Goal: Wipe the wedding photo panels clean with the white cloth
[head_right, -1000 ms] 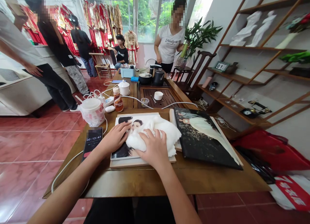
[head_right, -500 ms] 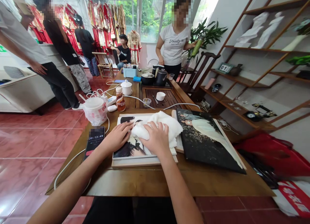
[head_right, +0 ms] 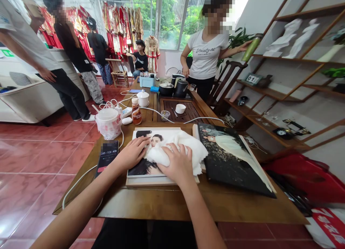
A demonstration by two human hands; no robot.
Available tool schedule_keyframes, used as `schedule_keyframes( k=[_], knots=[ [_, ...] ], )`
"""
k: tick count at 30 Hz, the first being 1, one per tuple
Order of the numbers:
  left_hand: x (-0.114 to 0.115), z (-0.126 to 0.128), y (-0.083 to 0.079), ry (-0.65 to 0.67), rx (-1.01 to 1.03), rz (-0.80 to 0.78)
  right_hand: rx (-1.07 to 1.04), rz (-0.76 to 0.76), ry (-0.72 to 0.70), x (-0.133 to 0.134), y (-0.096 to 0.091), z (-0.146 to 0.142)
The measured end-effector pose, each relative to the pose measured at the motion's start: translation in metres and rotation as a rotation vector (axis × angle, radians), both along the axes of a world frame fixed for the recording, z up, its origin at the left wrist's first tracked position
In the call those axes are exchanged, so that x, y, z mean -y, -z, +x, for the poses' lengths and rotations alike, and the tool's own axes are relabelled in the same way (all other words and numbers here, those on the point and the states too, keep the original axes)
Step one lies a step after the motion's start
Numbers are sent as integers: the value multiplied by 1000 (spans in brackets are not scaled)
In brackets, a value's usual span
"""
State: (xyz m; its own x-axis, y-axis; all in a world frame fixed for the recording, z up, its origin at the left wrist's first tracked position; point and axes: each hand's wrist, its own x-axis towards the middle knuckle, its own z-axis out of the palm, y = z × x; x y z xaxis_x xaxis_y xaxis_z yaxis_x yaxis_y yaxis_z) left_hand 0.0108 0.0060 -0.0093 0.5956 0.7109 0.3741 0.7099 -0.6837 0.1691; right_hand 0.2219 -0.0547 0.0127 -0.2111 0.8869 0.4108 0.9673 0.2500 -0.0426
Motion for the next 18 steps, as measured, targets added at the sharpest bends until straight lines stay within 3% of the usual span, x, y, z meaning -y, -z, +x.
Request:
schedule_keyframes(
  k=[6,14,18],
  knots=[
    [0,1,-2,2,-15,-10,-16,17,30,-25,0,0],
    [0,1,-2,10,12,11,-35,23,3,23,2,-2],
    [0,1,-2,9,0,9,-27,2,-2,25,0,-2]
  ],
)
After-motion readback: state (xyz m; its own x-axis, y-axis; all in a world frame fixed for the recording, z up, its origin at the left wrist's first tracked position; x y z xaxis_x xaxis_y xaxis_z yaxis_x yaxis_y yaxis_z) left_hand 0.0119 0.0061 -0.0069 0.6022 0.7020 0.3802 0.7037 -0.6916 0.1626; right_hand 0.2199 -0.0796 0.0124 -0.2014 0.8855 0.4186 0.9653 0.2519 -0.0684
